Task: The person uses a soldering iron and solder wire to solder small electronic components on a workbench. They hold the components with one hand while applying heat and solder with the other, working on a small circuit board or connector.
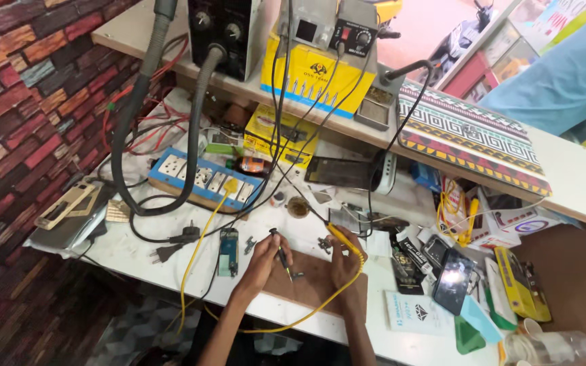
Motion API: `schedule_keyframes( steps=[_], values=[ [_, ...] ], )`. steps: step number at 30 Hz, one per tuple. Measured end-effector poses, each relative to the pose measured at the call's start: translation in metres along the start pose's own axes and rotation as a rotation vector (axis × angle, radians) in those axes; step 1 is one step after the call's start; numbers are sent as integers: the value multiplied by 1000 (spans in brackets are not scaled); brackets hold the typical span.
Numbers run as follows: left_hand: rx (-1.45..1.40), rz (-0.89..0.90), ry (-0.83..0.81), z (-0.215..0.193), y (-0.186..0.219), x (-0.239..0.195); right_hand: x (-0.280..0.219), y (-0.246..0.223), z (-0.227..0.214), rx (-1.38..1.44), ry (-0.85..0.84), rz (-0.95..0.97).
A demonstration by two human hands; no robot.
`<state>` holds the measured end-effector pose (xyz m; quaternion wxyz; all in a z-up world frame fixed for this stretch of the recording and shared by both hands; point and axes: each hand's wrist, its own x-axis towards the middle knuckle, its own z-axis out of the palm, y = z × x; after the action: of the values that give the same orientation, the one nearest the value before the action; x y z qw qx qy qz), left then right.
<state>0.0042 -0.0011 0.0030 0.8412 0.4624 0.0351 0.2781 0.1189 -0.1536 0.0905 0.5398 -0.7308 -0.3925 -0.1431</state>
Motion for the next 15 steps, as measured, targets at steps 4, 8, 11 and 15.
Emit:
schedule_keyframes(
  steps=[4, 8, 11, 15],
  values=[
    [138, 30, 11, 1, -3, -13, -12, -26, -12, 26, -21, 161],
    [97, -31, 47, -2, 1, -6, -15, -43, -18, 157, -6, 451],
    [141, -39, 68, -5, -7, -5, -34, -38, -24, 172, 36, 412],
    [89, -6, 125, -6, -15, 0, -52, -14, -23, 308, 153, 307]
  ],
)
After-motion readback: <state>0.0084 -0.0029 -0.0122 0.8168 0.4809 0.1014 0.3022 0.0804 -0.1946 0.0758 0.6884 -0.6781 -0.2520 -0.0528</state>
